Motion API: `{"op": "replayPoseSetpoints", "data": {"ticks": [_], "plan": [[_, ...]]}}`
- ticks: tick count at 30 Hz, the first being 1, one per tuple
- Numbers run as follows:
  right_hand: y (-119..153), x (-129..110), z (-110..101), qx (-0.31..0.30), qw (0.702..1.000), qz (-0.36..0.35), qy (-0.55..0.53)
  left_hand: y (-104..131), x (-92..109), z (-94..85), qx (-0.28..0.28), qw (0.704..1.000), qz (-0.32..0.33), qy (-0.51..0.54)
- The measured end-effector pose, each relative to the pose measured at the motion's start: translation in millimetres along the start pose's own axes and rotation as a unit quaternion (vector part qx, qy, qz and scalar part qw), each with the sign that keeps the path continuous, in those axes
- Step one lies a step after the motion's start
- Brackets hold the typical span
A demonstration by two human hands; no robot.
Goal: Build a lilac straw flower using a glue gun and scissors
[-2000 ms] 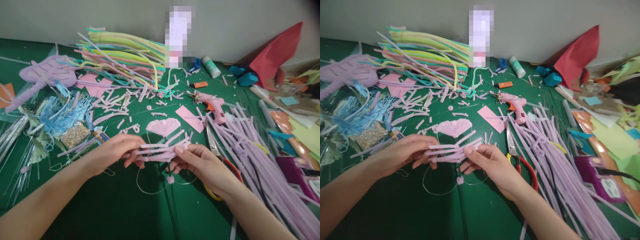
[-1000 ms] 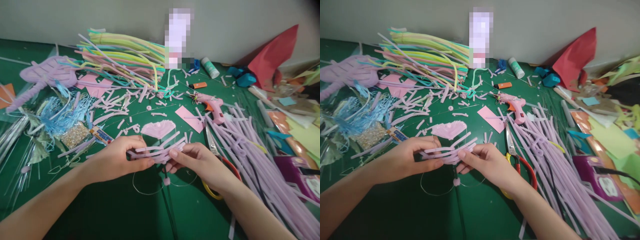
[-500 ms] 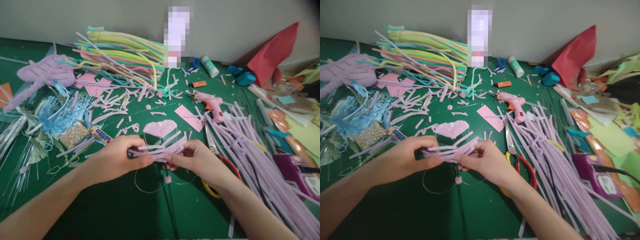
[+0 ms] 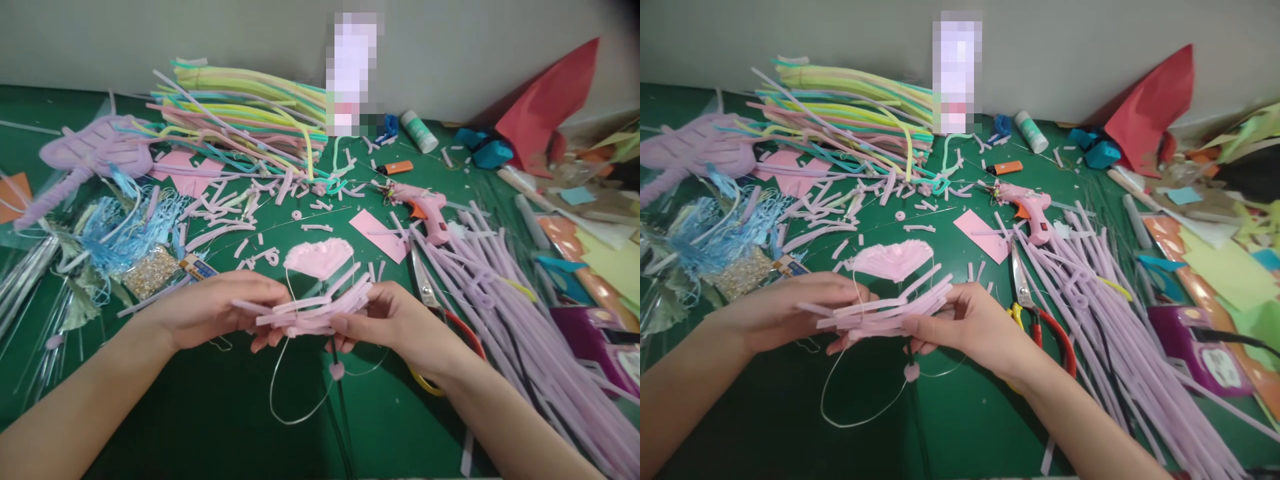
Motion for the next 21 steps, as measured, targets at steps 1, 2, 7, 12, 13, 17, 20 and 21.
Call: {"op": "replayPoseSetpoints", "data": {"ticks": [1, 2, 7, 12, 13, 17, 20, 21], "plan": [[0, 0, 0, 0.000, 1.000, -0.001, 0.000, -1, 0, 1.1, -0.011, 1.000, 0.002, 0.009], [0, 0, -1, 0.001, 1.000, -0.002, -0.001, -3, -1, 1.5, -0.017, 1.000, 0.004, 0.015], [0, -1, -3, -0.001, 1.000, -0.014, -0.009, -7, 1, 1.9, -0.025, 0.999, 0.037, 0.002], [0, -1, -5, 0.006, 0.999, -0.016, -0.032, -4, 12, -3.1, 0.063, 0.986, 0.122, -0.093], [-1, 0, -5, 0.008, 0.999, -0.013, -0.040, -2, 16, -4.1, 0.085, 0.979, 0.145, -0.114], [-1, 2, -6, 0.009, 0.997, -0.005, -0.072, 6, 30, -9.4, 0.150, 0.944, 0.232, -0.180], [-1, 3, -3, -0.003, 0.996, 0.006, -0.095, 10, 35, -14.7, 0.176, 0.927, 0.265, -0.199], [-1, 3, -2, -0.008, 0.995, 0.010, -0.102, 11, 36, -15.3, 0.176, 0.924, 0.269, -0.204]]}}
Point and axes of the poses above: each hand's wrist, its own y-axis away from the middle knuckle, its own z-axis out of the palm, x = y × z, the point moved 8 cm from there along -y, towards the middle knuckle, and after that the axes turned 9 degrees about -x, right-handed, at the moved point
